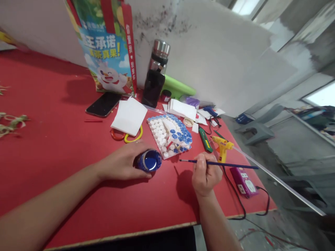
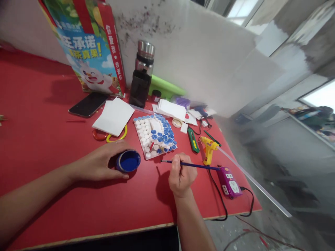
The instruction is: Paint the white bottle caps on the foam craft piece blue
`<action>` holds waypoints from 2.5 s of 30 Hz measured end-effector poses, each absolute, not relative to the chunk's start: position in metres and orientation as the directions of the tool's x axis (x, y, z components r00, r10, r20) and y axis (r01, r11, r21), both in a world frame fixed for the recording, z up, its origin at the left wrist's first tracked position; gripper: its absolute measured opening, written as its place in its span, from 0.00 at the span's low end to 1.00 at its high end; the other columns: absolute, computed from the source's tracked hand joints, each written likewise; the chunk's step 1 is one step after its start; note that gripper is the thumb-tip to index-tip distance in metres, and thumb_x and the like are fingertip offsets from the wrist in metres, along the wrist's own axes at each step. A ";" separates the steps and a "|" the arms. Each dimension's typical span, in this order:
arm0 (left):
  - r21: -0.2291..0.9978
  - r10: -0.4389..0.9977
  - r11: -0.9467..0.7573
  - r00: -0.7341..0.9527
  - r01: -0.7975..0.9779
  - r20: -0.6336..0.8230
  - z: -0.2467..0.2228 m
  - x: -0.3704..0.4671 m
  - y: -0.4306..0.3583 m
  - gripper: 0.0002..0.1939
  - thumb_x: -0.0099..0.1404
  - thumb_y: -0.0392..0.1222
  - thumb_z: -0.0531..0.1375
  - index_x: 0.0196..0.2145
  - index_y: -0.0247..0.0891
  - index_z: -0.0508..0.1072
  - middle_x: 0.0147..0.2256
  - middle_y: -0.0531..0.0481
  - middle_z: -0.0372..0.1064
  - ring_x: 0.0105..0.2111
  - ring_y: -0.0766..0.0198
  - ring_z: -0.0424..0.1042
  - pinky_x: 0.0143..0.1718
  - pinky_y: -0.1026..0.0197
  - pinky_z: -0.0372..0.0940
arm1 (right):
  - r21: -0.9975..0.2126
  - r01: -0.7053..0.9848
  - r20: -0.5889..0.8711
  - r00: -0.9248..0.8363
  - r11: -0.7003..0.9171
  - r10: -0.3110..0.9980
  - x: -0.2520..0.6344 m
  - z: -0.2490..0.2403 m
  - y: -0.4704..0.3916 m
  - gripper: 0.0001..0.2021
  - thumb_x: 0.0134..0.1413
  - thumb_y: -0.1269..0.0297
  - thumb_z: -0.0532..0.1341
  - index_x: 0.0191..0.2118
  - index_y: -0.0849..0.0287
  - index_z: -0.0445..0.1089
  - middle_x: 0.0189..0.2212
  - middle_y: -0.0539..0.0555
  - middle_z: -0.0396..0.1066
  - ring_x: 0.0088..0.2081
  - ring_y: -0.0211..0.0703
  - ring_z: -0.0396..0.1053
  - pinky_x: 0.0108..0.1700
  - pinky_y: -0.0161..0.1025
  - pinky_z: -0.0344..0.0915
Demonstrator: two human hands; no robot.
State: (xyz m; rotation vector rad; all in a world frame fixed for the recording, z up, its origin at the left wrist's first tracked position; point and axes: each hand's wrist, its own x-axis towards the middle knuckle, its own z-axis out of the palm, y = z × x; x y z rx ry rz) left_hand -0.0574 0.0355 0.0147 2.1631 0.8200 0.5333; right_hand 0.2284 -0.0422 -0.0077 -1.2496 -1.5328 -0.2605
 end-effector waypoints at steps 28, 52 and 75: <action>0.792 0.736 -0.465 0.669 0.395 0.098 0.006 -0.055 0.043 0.29 0.58 0.52 0.76 0.55 0.42 0.78 0.52 0.42 0.79 0.51 0.44 0.78 0.51 0.47 0.72 | -0.856 0.312 0.514 0.589 0.412 0.623 0.224 -0.006 -0.034 0.18 0.75 0.51 0.59 0.32 0.53 0.65 0.21 0.45 0.64 0.18 0.36 0.59 0.18 0.34 0.54; 0.910 0.751 -0.137 0.640 0.390 -0.161 0.023 -0.046 0.048 0.32 0.51 0.40 0.78 0.54 0.45 0.81 0.51 0.45 0.82 0.52 0.43 0.81 0.51 0.49 0.76 | -0.843 0.060 0.536 0.196 0.535 0.821 0.214 0.063 -0.049 0.06 0.73 0.63 0.66 0.40 0.57 0.74 0.26 0.50 0.80 0.15 0.32 0.66 0.16 0.30 0.62; 0.899 0.777 -0.318 0.626 0.302 0.064 -0.003 -0.047 0.046 0.35 0.57 0.45 0.78 0.61 0.46 0.77 0.59 0.45 0.79 0.60 0.44 0.78 0.64 0.45 0.71 | -0.757 0.379 0.565 -0.026 0.531 0.824 0.194 0.013 -0.026 0.08 0.77 0.65 0.61 0.39 0.54 0.69 0.27 0.45 0.75 0.17 0.30 0.70 0.24 0.31 0.65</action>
